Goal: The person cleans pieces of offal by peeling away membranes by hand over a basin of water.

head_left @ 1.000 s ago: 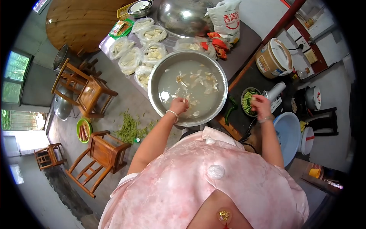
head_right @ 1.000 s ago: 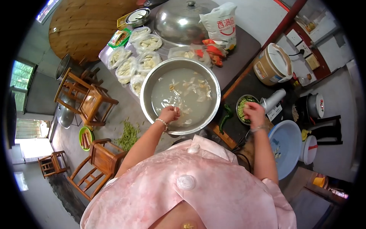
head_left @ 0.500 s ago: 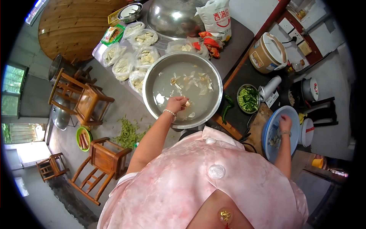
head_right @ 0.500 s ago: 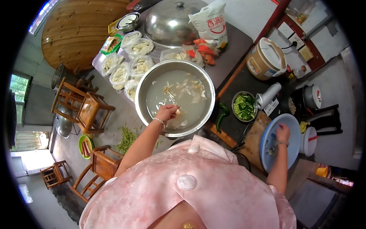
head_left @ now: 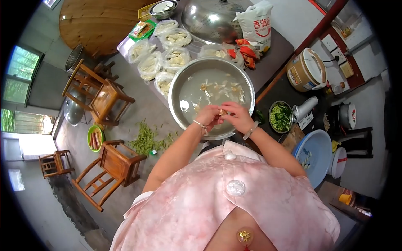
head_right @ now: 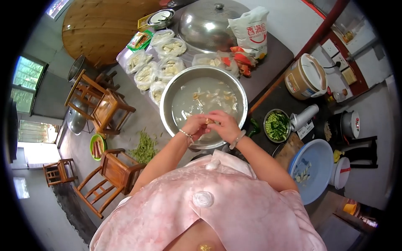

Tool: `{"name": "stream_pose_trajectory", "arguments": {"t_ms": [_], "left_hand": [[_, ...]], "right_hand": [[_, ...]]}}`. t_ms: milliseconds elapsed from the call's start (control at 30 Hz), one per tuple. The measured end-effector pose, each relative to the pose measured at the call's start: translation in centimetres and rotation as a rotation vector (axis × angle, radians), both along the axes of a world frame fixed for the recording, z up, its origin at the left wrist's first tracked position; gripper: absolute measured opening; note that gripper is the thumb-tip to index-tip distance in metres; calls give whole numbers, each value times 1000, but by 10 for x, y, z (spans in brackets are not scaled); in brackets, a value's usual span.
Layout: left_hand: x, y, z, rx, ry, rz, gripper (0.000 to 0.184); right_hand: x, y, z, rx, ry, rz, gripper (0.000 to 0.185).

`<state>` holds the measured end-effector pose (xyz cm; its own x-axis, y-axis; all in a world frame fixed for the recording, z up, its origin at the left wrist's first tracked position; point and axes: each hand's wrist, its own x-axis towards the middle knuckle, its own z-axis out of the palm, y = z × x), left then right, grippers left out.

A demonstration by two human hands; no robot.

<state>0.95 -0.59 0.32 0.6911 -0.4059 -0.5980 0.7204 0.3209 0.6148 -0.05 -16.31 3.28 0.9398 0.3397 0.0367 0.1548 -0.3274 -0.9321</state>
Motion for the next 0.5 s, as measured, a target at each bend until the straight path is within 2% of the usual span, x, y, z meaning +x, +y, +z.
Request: {"name": "stream_pose_trajectory", "arguments": {"t_ms": [67, 167, 267, 500], "left_hand": [[-3, 0, 4, -13, 5, 56, 14], [-6, 2, 7, 140, 29, 76, 15], [-11, 6, -8, 232, -162, 141, 17], [-15, 2, 6, 423, -449, 94, 18]], "right_hand": [[0, 6, -11, 61, -5, -12, 26], [5, 8, -16, -36, -9, -109, 25], [9, 6, -6, -90, 36, -119, 22], [7, 4, 1, -170, 6, -109, 19]]}}
